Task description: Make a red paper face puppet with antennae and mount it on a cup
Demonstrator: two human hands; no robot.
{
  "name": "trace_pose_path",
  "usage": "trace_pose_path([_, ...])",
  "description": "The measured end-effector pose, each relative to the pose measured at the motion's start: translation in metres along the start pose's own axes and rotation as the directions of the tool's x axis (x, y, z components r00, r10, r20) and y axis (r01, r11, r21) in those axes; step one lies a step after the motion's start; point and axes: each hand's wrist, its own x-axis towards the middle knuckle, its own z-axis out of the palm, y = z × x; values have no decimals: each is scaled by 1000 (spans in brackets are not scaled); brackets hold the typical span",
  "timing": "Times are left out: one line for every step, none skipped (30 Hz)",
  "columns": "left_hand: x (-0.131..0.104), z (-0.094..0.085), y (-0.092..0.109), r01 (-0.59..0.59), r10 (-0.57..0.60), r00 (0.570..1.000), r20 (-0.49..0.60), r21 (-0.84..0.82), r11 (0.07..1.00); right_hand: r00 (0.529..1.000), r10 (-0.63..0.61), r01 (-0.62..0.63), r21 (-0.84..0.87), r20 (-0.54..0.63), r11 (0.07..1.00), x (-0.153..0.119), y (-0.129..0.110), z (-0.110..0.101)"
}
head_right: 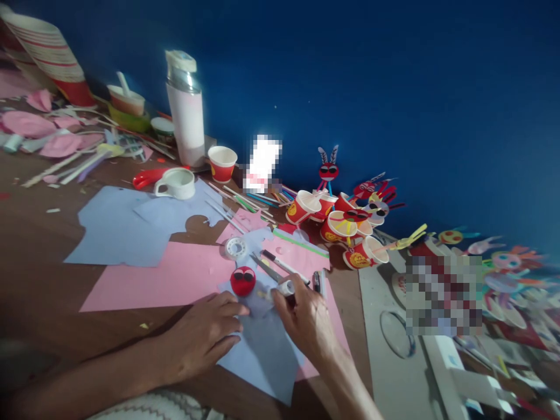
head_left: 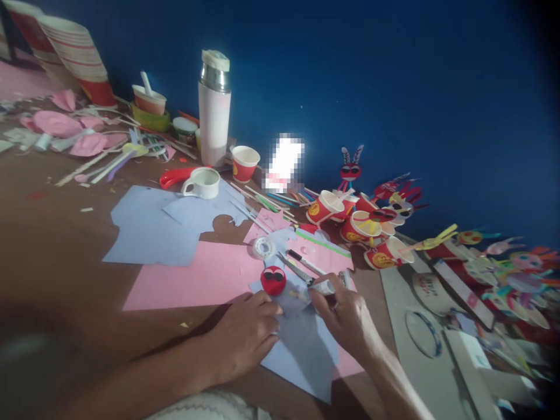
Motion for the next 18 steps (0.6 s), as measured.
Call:
trace_pose_path([0,0,0,-2,2,1000,3,4,1000,999,41,-41,44,6,998,-1,0,-3])
trace_pose_path([0,0,0,1,-1,1000,4,10,1000,997,75,-76,77,9,994,-3,0,-6])
trace_pose_path([0,0,0,6,-6,1000,5,14,1000,994,107,-107,104,10,989,-4,1,-9])
trace_pose_path([0,0,0,11,-11,1000,6,16,1000,991,137,-137,134,13,981,-5,2,-10])
trace_pose_path([-1,0,0,14,-14,1000,5,16,1000,986,166,-166,176,13,970,-6,4,-12])
trace_pose_path([-1,0,0,12,-12,1000,3,12,1000,980,197,-194,228,9,954,-7,5,-13])
trace_pose_path([-2,1,0,6,-6,1000,0,4,1000,973,230,-221,290,2,931,-8,6,-13])
trace_pose_path([-2,1,0,-3,3,1000,-5,-10,1000,965,262,-244,357,-4,902,-9,6,-14])
trace_pose_path([-3,1,0,-7,7,1000,-21,-31,1000,957,289,-258,422,-10,869,-10,6,-14])
trace_pose_path([-3,1,0,-11,8,999,-53,-60,998,952,304,-260,482,-15,837,-11,6,-13])
trace_pose_path([-3,0,1,-17,7,995,-96,-102,995,951,309,-250,535,-22,807,-12,4,-13])
trace_pose_path([-2,-1,2,-24,1,989,-149,-157,987,952,305,-234,579,-28,781,-13,3,-12])
trace_pose_path([-2,-3,4,-33,-14,978,-206,-223,974,956,292,-209,618,-36,758,-15,1,-10])
trace_pose_path([-1,-6,7,-35,-43,967,-252,-297,954,962,269,-176,653,-45,737,-16,-1,-9])
trace_pose_path([1,-9,9,-25,-87,957,-277,-378,926,969,242,-142,684,-53,715,-17,-3,-7])
trace_pose_path([2,-13,12,-5,-142,948,-283,-461,887,975,216,-108,713,-62,693,-19,-6,-5])
trace_pose_path([4,-16,14,25,-208,938,-277,-544,838,978,195,-82,736,-69,672,-20,-9,-4])
trace_pose_path([6,-20,16,56,-271,927,-258,-620,782,981,183,-68,752,-70,655,-21,-12,-3])
